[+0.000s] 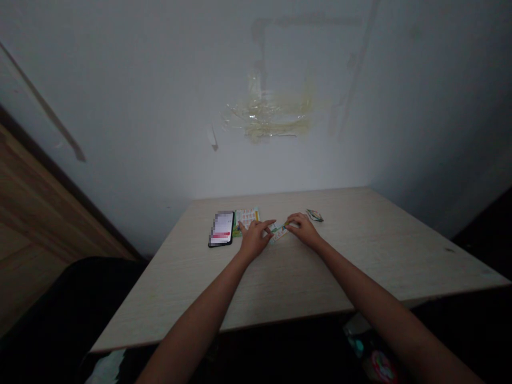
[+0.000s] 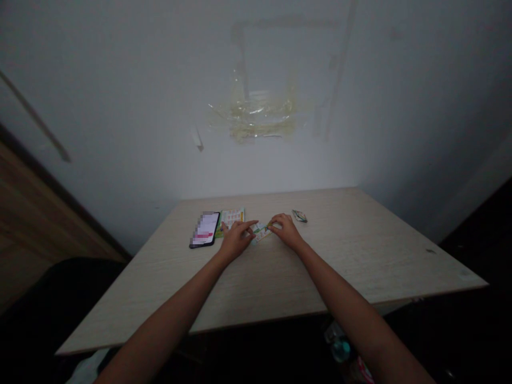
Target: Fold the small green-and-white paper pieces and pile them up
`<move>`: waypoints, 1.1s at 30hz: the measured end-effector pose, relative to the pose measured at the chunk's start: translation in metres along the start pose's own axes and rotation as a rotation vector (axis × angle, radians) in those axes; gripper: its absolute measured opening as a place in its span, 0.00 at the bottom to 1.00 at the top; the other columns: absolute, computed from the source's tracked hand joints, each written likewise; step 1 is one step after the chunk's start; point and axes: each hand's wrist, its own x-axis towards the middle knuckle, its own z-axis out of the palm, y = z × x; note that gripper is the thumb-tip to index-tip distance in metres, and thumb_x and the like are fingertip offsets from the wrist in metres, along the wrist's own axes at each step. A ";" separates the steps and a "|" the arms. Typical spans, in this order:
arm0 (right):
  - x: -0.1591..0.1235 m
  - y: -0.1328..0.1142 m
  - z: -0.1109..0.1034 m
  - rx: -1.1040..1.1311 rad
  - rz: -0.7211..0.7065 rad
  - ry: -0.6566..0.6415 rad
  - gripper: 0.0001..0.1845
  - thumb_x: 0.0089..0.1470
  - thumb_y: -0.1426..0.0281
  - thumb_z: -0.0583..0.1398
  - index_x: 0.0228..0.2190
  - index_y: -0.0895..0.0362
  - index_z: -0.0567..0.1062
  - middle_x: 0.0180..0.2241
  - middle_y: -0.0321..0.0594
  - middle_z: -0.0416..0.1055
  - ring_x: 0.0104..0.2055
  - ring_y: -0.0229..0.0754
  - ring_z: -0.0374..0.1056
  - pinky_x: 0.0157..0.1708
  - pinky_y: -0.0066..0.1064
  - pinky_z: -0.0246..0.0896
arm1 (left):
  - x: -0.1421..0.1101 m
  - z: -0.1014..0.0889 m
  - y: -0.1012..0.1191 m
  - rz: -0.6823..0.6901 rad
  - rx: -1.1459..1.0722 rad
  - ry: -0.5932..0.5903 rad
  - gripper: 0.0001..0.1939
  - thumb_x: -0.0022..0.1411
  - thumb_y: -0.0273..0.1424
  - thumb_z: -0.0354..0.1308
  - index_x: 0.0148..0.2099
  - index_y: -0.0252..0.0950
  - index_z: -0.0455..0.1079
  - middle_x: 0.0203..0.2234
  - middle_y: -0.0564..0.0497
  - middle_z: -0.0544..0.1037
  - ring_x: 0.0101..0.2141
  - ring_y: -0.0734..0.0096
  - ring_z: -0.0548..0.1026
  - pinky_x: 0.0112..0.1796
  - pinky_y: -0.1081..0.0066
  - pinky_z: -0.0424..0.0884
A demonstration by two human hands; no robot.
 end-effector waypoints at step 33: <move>-0.006 0.007 -0.010 -0.156 -0.172 -0.149 0.04 0.53 0.68 0.65 0.33 0.51 0.81 0.41 0.43 0.70 0.49 0.47 0.62 0.52 0.43 0.56 | 0.000 0.003 -0.002 0.011 0.151 0.010 0.10 0.62 0.34 0.56 0.41 0.49 0.79 0.43 0.52 0.80 0.53 0.55 0.68 0.59 0.31 0.33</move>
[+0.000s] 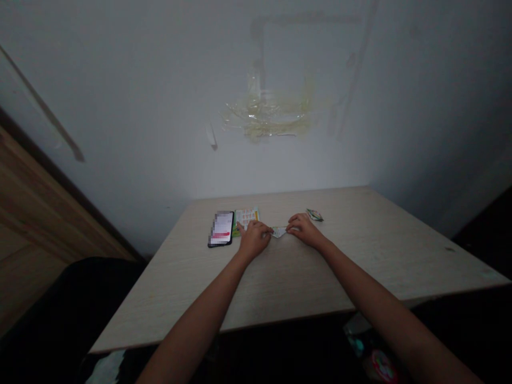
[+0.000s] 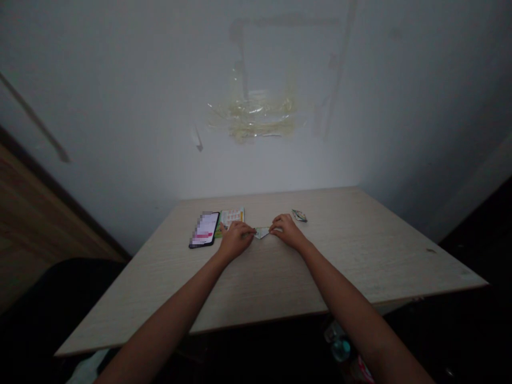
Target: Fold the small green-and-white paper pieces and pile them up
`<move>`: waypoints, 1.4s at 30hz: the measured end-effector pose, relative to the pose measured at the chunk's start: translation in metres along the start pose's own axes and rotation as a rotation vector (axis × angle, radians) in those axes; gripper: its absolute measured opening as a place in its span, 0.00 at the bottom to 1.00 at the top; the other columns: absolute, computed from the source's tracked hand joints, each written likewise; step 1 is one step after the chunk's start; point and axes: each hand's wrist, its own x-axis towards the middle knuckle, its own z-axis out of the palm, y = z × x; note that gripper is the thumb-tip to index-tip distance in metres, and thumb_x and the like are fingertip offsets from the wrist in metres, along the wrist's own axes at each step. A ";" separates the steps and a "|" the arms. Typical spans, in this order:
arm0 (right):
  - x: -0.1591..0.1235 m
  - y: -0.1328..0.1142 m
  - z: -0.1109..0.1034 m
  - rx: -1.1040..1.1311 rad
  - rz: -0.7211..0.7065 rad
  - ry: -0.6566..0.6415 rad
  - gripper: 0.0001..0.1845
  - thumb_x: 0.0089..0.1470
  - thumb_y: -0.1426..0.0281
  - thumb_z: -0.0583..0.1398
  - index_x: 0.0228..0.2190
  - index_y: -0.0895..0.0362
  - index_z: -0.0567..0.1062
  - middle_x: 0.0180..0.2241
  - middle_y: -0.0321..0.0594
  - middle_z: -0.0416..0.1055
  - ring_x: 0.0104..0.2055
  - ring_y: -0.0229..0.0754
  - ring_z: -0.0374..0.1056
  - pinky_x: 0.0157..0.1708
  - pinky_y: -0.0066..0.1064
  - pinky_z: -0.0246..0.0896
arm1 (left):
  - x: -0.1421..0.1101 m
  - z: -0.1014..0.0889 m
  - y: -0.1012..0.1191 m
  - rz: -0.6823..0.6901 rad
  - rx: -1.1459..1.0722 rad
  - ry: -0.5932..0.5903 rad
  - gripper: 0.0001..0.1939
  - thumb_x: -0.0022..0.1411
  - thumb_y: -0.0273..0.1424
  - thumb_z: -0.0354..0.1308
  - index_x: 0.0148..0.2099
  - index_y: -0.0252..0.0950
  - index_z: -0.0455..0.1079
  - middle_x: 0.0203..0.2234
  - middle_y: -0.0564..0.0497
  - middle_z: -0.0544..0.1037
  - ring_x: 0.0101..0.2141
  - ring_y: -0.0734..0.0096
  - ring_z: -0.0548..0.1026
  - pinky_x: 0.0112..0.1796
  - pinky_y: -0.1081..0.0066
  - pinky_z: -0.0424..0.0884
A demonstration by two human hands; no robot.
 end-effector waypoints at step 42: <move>-0.001 -0.020 -0.019 0.011 -0.032 -0.063 0.06 0.53 0.68 0.63 0.29 0.54 0.82 0.33 0.41 0.74 0.39 0.44 0.67 0.42 0.37 0.62 | 0.001 0.000 0.017 0.073 0.145 -0.036 0.16 0.61 0.46 0.57 0.48 0.49 0.75 0.45 0.50 0.78 0.55 0.51 0.64 0.55 0.27 0.23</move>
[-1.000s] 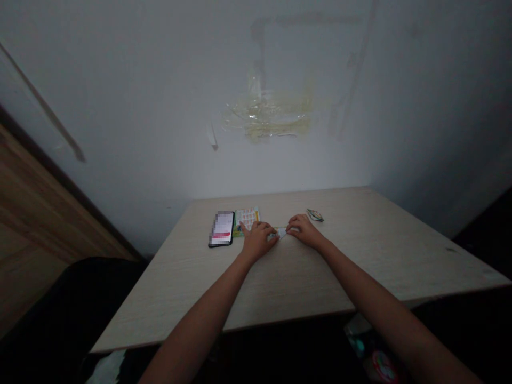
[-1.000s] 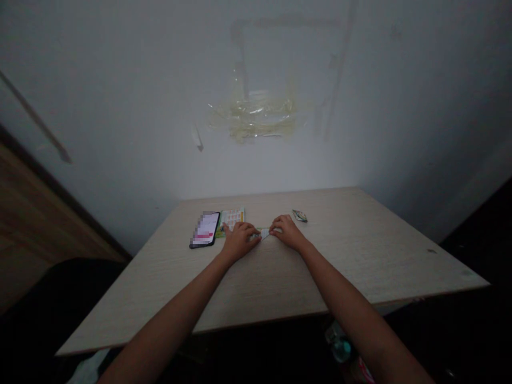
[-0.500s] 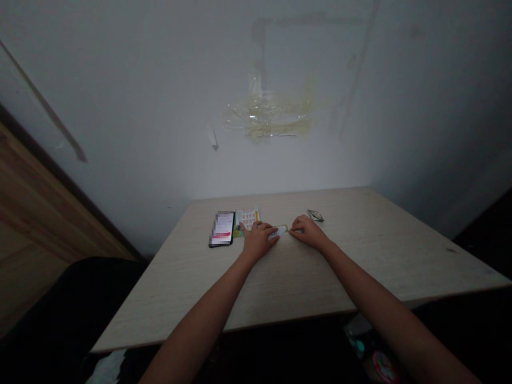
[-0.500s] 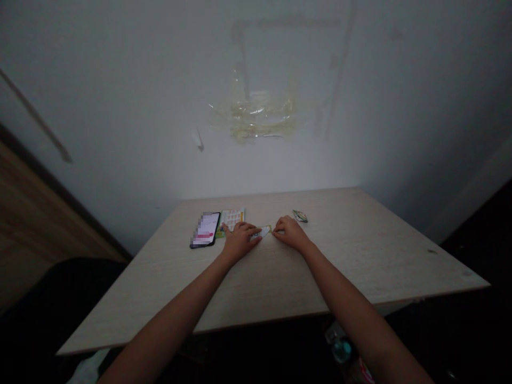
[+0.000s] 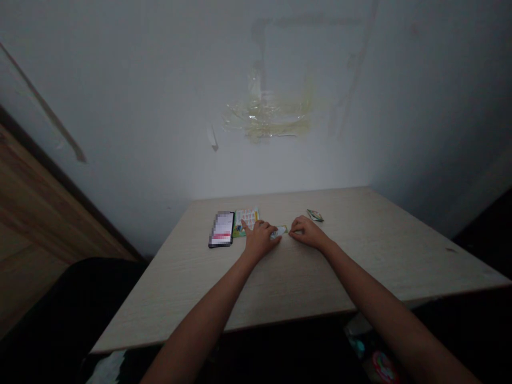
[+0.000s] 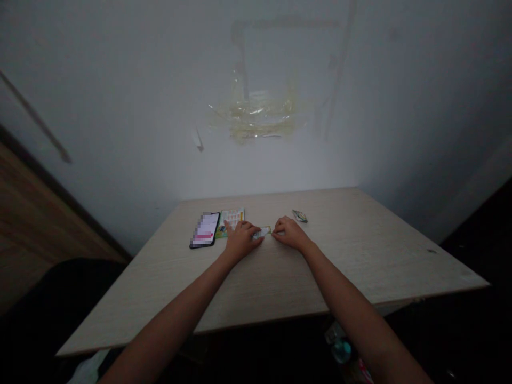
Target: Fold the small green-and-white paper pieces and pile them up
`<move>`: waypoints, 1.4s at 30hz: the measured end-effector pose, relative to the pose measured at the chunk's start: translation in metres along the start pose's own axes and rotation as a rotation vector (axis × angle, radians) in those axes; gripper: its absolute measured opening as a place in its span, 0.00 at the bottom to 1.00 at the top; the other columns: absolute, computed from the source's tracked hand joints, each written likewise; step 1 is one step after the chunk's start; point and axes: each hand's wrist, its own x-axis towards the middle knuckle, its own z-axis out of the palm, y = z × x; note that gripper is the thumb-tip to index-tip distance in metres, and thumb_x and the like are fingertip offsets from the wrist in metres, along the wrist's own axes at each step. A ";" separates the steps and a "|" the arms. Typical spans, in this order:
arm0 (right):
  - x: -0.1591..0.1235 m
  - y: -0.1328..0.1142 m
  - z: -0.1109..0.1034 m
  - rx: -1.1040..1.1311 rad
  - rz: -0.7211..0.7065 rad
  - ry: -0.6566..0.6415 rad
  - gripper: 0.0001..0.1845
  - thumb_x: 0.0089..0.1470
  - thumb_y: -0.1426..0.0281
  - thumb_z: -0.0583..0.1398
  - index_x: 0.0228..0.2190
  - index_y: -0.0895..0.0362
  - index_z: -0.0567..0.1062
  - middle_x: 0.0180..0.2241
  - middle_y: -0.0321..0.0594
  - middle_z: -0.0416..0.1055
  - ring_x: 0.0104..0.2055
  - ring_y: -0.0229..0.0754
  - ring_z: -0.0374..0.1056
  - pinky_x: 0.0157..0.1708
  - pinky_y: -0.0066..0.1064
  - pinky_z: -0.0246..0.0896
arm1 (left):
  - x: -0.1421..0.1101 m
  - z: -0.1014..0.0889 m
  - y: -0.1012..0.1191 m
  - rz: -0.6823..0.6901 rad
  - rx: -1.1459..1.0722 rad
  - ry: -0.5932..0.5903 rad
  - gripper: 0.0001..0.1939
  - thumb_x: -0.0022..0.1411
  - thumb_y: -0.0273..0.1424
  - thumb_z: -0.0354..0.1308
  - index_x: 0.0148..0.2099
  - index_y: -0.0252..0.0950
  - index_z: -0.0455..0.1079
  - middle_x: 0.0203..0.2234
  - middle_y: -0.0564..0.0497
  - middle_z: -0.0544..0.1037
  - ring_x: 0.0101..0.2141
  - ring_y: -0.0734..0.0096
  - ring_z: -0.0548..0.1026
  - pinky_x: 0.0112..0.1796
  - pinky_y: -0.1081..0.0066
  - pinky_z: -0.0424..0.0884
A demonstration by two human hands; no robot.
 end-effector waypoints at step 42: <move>0.002 -0.008 0.006 -0.119 -0.100 -0.034 0.10 0.57 0.69 0.60 0.38 0.51 0.82 0.37 0.42 0.77 0.44 0.46 0.68 0.46 0.40 0.62 | -0.002 0.006 -0.004 -0.011 -0.014 0.020 0.15 0.61 0.47 0.56 0.48 0.54 0.75 0.45 0.52 0.77 0.54 0.50 0.65 0.54 0.24 0.24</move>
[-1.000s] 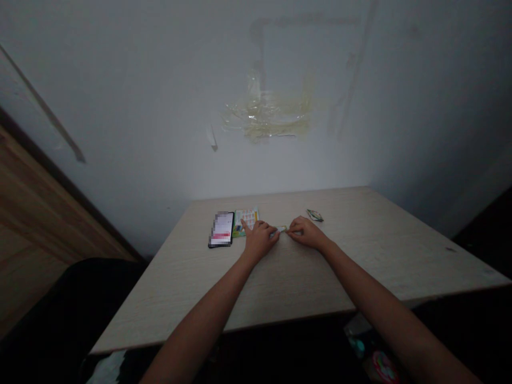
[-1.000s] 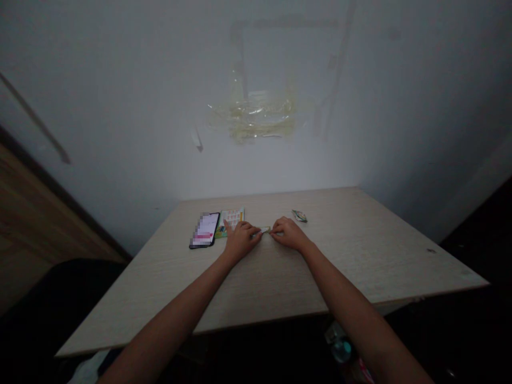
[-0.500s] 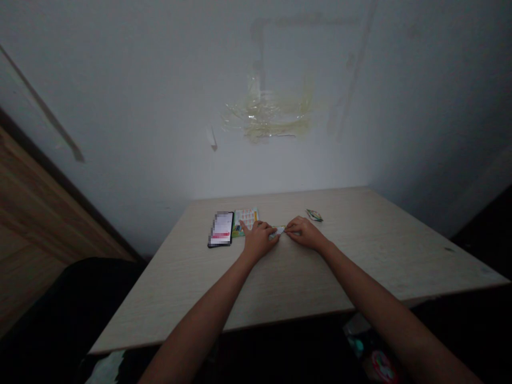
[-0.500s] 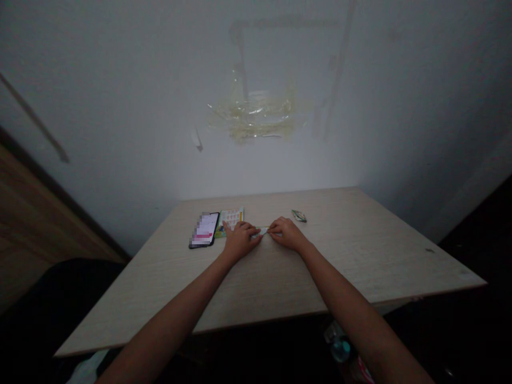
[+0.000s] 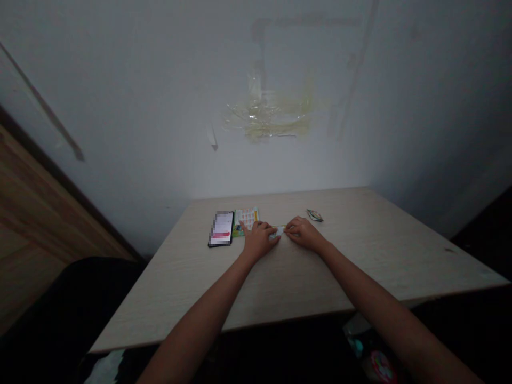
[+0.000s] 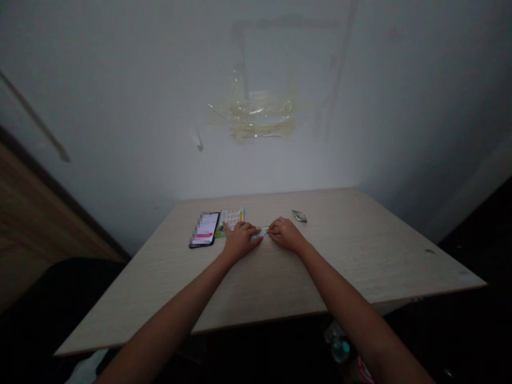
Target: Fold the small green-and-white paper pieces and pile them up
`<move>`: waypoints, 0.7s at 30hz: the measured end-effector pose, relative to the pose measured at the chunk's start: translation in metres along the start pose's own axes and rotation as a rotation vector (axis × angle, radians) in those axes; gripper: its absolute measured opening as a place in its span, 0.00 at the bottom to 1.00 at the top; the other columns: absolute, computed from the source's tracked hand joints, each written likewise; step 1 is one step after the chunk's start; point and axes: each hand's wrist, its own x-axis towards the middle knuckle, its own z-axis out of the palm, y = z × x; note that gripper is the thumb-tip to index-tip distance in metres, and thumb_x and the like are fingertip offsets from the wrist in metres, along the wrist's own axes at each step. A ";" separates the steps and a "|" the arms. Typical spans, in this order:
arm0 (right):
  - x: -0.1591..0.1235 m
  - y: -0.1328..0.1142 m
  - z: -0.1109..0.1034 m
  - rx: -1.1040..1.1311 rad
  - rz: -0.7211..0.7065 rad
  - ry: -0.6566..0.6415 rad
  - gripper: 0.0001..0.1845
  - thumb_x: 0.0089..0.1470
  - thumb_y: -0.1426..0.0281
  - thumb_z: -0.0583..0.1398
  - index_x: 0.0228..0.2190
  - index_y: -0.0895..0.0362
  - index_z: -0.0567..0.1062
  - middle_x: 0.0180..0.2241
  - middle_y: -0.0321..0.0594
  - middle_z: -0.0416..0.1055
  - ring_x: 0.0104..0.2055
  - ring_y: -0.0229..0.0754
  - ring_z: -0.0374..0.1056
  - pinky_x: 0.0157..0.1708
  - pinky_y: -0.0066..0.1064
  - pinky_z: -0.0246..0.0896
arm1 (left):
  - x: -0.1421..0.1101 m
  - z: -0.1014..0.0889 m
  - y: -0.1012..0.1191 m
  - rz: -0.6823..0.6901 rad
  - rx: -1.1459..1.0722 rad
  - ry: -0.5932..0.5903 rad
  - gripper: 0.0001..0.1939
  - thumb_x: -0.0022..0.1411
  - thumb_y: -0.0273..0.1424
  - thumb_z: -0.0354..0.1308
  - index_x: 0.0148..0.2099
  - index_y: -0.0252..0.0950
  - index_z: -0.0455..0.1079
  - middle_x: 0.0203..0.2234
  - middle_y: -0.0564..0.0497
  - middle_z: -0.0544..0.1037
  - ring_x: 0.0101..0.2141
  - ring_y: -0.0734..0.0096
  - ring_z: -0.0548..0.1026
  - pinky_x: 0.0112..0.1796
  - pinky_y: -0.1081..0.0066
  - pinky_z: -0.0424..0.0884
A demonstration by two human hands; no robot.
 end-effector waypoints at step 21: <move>0.001 -0.006 0.002 -0.151 0.000 -0.040 0.11 0.59 0.69 0.59 0.40 0.53 0.81 0.40 0.43 0.78 0.47 0.46 0.67 0.47 0.40 0.58 | -0.001 0.003 -0.002 0.023 0.044 -0.015 0.16 0.63 0.47 0.54 0.51 0.54 0.73 0.47 0.53 0.77 0.55 0.51 0.64 0.53 0.23 0.24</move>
